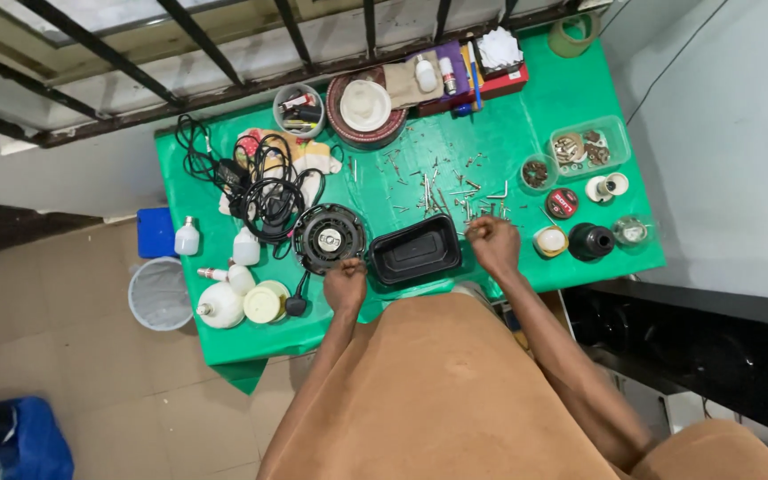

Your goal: Organizing various screws and mechanical parts on a workbench.

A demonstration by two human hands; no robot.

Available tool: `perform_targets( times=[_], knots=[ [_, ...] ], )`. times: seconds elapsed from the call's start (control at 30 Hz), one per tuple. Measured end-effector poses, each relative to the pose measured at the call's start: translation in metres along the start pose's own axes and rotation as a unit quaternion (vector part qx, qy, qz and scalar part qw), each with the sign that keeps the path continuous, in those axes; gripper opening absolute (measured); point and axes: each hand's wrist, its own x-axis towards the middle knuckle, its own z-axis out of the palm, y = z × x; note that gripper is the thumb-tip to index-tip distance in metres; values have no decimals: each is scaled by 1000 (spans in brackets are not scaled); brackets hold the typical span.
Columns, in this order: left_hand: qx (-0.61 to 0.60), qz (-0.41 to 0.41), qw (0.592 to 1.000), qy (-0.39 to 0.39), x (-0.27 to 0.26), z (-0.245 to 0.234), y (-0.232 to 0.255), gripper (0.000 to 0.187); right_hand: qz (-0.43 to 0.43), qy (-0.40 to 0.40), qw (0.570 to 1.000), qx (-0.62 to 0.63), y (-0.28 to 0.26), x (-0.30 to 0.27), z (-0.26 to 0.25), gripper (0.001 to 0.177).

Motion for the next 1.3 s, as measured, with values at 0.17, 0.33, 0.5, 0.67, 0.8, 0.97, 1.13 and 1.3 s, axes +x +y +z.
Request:
perform_targets(
  times=[0.17, 0.33, 0.5, 0.67, 0.8, 0.97, 1.13, 1.3],
  knots=[
    [-9, -22, 999, -42, 1, 0, 10, 22, -26, -84, 996, 9, -43, -11, 5, 20],
    [-6, -54, 995, -86, -1, -10, 26, 27, -86, -3, 995, -55, -28, -7, 16, 30],
    [10, -100, 984, -146, 1, -8, 20, 29, -98, -17, 993, -64, -21, 4, 17, 48],
    [-4, -106, 978, -177, -3, -7, 21, 32, -19, -109, 994, -11, -9, 7, 29, 46],
    [-144, -83, 970, -179, 4, 6, 10, 41, 35, -104, 993, 34, -27, -5, 19, 53],
    [-169, -78, 964, -192, -7, -7, 40, 70, 125, -129, 970, 163, -5, -17, 36, 54],
    [-170, -62, 965, -191, -11, 0, 32, 83, 215, -189, 926, 247, 9, -32, 50, 37],
    [-80, -2, 980, -180, -16, -6, 29, 58, 213, -275, 926, 149, -15, -46, 45, 21]
  ],
)
